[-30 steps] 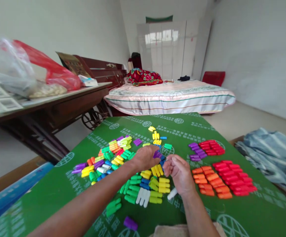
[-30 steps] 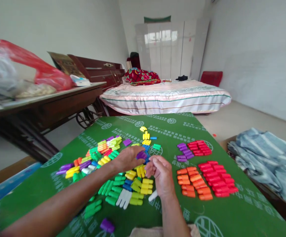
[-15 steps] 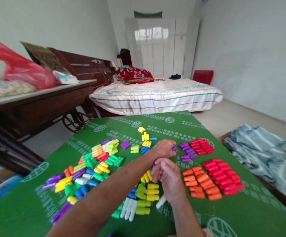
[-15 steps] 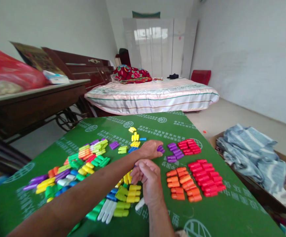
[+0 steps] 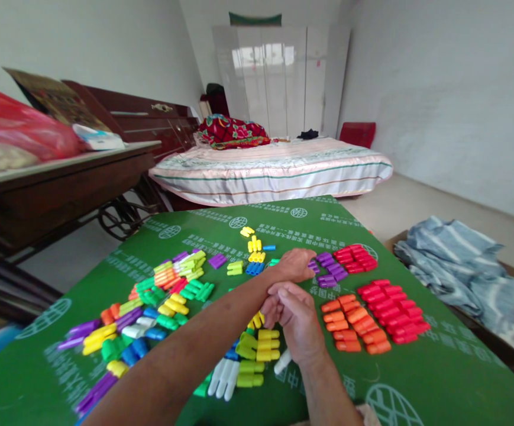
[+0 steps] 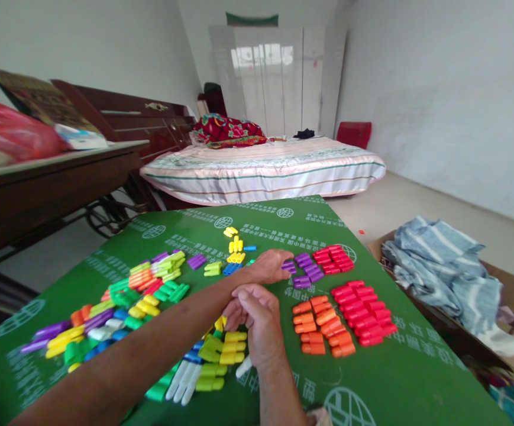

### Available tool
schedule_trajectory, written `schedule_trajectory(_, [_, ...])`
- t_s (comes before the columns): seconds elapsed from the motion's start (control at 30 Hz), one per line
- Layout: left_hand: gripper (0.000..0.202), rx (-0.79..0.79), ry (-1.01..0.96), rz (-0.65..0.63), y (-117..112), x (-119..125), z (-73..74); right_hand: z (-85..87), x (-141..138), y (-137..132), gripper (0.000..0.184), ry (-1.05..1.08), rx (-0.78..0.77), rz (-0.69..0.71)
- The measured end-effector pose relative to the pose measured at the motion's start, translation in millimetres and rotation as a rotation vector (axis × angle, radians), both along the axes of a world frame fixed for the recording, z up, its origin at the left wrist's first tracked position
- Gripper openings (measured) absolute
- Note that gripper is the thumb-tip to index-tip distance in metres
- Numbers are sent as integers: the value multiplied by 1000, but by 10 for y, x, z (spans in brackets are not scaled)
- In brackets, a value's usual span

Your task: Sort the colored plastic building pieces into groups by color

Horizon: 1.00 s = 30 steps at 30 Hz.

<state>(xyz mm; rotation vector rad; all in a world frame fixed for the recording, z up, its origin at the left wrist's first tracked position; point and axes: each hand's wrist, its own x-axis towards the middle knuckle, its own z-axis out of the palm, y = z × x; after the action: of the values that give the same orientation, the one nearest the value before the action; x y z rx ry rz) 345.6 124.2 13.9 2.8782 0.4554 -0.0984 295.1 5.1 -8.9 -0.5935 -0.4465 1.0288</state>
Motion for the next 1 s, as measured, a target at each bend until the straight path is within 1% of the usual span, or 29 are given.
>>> schedule_trajectory(0.23, [25,-9,-36,-22,-3,16,-61,-35,27,13,26,-23,-9,13])
schedule_trajectory(0.4, [26,-4,-36,-10,-26,8,-58,-54,28,13,25,-24,-21,6])
schedule_trajectory(0.6, [25,-9,-47,-14,-45,-25,-58,-19,10,-3,26,-41,-44,-1])
schedule_trajectory(0.7, [32,-11,-73,2,0,-80,-82,0,-14,-8,27,-46,-54,-7])
schedule_trajectory(0.83, [41,6,-109,54,122,-276,-86,-12,-43,-22,27,-84,-67,17])
schedule_trajectory(0.9, [39,26,-120,79,183,-446,-61,-24,-50,-39,27,-96,-78,12])
schedule_trajectory(1.0, [30,61,-136,103,253,-780,-4,-43,-55,-67,27,-104,-88,12])
